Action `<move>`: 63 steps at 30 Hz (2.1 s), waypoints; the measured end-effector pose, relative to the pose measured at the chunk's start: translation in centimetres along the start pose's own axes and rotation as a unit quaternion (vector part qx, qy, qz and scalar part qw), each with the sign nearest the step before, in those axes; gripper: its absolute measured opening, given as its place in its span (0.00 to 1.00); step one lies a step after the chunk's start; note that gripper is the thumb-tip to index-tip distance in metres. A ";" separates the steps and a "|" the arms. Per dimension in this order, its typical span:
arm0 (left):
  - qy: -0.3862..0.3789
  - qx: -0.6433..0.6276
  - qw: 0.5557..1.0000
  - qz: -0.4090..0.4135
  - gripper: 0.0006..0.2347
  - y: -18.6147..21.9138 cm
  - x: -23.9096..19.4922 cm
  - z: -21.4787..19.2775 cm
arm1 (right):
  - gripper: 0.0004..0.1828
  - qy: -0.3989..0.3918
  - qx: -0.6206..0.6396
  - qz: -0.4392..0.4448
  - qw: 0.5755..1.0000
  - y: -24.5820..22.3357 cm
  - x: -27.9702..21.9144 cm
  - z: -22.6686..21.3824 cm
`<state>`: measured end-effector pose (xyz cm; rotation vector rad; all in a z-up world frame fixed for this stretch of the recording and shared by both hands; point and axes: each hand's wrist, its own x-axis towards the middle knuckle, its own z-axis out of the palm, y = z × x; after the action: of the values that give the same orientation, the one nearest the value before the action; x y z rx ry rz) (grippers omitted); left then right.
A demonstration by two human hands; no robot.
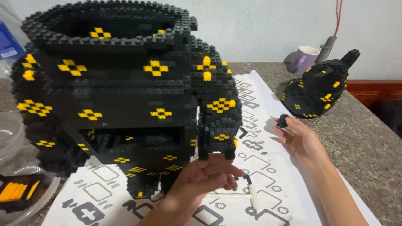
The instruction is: The person assembles a black and yellow Lego model by picking up small black pieces from a plastic plate and attaching them to the structure. They rotate the model to access different sides and continue adding pieces while referencing a printed instruction sheet on the table.
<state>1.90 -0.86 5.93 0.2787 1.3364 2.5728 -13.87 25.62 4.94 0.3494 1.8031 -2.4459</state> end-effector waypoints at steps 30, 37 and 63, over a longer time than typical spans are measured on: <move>0.096 -0.101 0.990 0.011 0.23 -0.8 -1.4 1.6 | 0.10 -0.027 -0.063 -0.014 0.998 1.3 1.5 -1.9; 0.057 -0.068 0.995 0.052 0.23 -1.2 -1.9 1.6 | 0.09 -0.029 -0.038 -0.015 0.999 1.2 1.1 -1.6; 0.044 0.249 0.957 0.139 0.04 -1.0 -1.5 1.2 | 0.25 -0.024 -0.079 -0.011 0.997 -0.1 -2.0 1.9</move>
<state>3.74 0.19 5.72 0.4697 2.1092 2.4342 -12.23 23.67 6.02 0.2566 1.9736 -2.2853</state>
